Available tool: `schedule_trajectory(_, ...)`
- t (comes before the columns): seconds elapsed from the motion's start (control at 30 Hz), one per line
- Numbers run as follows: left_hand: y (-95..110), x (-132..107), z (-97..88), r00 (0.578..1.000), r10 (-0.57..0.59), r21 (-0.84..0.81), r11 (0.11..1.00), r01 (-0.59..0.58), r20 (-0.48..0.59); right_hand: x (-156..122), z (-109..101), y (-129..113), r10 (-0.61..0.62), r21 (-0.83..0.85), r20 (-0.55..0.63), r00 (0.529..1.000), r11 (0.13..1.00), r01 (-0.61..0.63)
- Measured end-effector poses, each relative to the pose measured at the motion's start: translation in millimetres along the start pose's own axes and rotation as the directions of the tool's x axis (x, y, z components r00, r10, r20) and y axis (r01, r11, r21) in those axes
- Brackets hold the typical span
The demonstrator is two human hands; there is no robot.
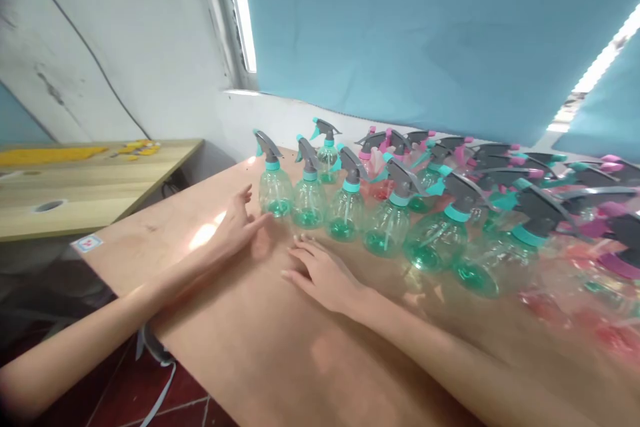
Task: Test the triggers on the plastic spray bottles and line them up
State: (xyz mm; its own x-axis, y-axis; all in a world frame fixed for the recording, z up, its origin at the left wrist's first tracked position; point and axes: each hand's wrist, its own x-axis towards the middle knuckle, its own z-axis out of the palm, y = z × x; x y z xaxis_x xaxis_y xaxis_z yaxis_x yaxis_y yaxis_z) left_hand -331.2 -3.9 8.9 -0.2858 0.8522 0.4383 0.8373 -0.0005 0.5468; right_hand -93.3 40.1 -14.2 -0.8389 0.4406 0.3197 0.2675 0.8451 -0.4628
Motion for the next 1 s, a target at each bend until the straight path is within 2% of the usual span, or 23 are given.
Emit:
schedule_trajectory(0.27,14,56,14.8,0.998,-0.001,-0.13,0.992,-0.007,-0.063,-1,-1,-1,0.001,0.007,0.008,1.0,1.0,-0.001)
schedule_trajectory(0.37,16,66,18.6,0.997,0.002,-0.126,0.992,-0.013,-0.083,0,-1,0,-0.005,0.013,0.005,1.0,1.0,0.005)
schedule_trajectory(0.5,13,68,17.0,0.997,-0.006,-0.108,0.994,-0.002,-0.079,0,0,1,-0.014,0.024,-0.003,1.0,1.0,0.014)
schedule_trajectory(0.67,9,54,0.3,0.996,-0.028,-0.09,0.996,0.021,-0.082,-1,-1,0,-0.032,0.046,-0.024,0.999,0.998,0.033)
schedule_trajectory(0.8,14,28,-15.6,0.994,-0.047,-0.08,0.996,0.039,-0.097,-5,-5,-2,-0.03,0.062,-0.031,0.999,0.998,0.032)
schedule_trajectory(0.9,28,0,-23.8,0.996,-0.033,-0.081,0.996,0.026,-0.081,-14,-9,-3,-0.023,0.078,-0.031,0.999,0.997,0.025)
schedule_trajectory(1.0,52,-31,-28.3,0.998,0.016,-0.078,0.997,-0.02,-0.053,-32,-14,-3,-0.002,0.1,-0.033,0.999,0.995,0.006)
